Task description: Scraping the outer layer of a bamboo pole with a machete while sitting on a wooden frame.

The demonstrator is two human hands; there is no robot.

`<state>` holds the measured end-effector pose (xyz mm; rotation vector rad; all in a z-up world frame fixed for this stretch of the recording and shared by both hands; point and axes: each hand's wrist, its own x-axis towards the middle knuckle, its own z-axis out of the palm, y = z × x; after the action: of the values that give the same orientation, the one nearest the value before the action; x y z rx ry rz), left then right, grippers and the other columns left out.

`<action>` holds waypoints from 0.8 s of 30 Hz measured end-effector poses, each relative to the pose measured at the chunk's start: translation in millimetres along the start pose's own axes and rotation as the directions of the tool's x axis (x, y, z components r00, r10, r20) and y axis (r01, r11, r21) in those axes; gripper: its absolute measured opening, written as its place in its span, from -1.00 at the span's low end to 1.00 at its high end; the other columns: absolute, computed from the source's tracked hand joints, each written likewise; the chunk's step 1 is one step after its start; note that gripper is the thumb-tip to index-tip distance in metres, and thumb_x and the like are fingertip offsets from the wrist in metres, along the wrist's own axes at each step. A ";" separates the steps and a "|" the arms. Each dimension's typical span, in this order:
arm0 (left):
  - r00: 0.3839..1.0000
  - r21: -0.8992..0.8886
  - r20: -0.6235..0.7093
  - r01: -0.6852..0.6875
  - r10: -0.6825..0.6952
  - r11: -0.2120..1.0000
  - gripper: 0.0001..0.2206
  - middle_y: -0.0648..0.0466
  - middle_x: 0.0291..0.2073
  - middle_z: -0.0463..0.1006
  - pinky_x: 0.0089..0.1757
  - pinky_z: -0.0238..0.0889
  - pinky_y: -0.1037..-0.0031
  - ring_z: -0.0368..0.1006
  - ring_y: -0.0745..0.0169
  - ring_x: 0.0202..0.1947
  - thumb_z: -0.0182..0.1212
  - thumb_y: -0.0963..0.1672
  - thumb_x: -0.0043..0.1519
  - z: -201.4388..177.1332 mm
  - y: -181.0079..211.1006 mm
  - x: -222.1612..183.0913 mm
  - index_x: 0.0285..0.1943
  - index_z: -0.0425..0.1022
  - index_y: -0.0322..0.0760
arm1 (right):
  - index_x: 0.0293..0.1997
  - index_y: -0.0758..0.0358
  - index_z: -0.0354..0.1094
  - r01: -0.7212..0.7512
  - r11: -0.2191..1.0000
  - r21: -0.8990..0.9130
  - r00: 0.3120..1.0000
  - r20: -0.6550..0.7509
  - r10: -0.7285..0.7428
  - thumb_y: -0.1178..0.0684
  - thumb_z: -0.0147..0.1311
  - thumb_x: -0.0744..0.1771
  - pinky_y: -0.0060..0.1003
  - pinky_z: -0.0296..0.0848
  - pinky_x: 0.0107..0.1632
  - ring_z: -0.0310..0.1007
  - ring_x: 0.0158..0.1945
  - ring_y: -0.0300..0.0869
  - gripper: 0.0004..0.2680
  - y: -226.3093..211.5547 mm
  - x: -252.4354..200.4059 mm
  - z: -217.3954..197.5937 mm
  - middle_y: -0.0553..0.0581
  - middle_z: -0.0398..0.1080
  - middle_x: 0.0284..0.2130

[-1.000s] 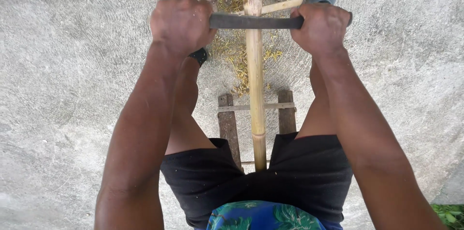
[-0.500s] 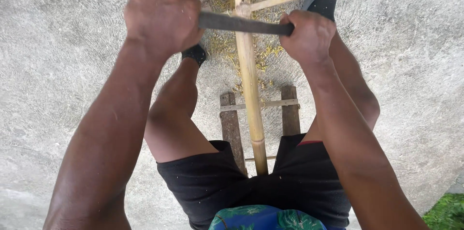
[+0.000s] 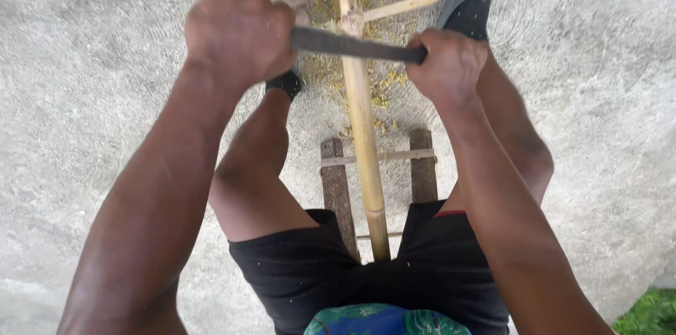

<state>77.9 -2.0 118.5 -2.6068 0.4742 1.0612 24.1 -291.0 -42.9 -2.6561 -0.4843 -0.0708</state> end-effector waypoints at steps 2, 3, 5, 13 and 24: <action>0.999 0.006 0.000 0.047 -0.047 0.999 -0.72 0.04 -0.44 0.63 -0.45 0.50 0.28 0.61 0.16 -0.45 0.08 0.05 0.38 -16.5 -4.7 6.7 -0.15 0.62 -0.08 | -0.52 0.12 0.46 0.041 0.998 0.051 0.997 -0.062 -0.038 0.11 0.28 0.31 -0.27 0.27 -0.52 0.38 -0.62 -0.22 -0.84 -0.4 17.1 0.5 0.00 0.40 -0.65; 0.996 0.008 0.022 0.086 -0.086 0.996 -0.73 0.04 -0.42 0.64 -0.44 0.51 0.25 0.62 0.10 -0.42 0.11 0.08 0.35 -22.6 -6.0 11.1 -0.12 0.62 -0.04 | -0.48 0.09 0.48 0.076 0.991 0.107 0.992 -0.106 -0.065 0.10 0.24 0.28 -0.27 0.36 -0.41 0.44 -0.52 -0.16 -0.90 -1.1 21.7 1.5 0.01 0.45 -0.58; 0.991 -0.006 0.118 0.063 -0.061 0.998 -0.71 0.04 -0.43 0.63 -0.45 0.51 0.27 0.61 0.14 -0.45 0.08 0.07 0.36 -17.7 5.7 -4.1 -0.12 0.60 -0.07 | -0.50 0.14 0.46 0.003 0.994 0.114 1.000 -0.010 -0.002 0.09 0.27 0.32 -0.25 0.30 -0.51 0.40 -0.61 -0.18 -0.85 -9.1 -10.1 0.0 0.01 0.39 -0.65; 0.945 -0.056 0.304 -0.107 0.119 0.993 -0.74 0.04 -0.51 0.56 -0.50 0.44 0.35 0.58 0.32 -0.54 -0.03 -0.06 0.44 -0.9 22.4 -13.2 -0.16 0.57 -0.18 | -0.43 0.16 0.53 -0.122 0.982 0.141 0.992 0.057 0.115 0.13 0.23 0.27 -0.27 0.33 -0.52 0.39 -0.63 -0.21 -0.95 -19.9 -54.8 -9.3 0.05 0.43 -0.61; 0.699 -0.562 -0.635 -0.127 -0.329 0.817 -0.29 -0.36 0.15 0.30 0.24 0.08 -0.14 0.25 -0.30 0.19 0.41 -0.10 0.14 78.2 108.9 -65.8 0.39 0.11 -0.56 | -0.45 0.24 0.35 -0.135 0.981 0.141 0.991 0.036 0.131 -0.14 0.30 0.33 0.01 0.44 -0.35 0.52 -0.45 0.03 -0.71 -19.8 -14.1 -22.3 0.18 0.43 -0.52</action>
<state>-58.7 -58.3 96.5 -3.5110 0.1318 0.0542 4.6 -288.4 -16.5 -2.5430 -0.3071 0.0390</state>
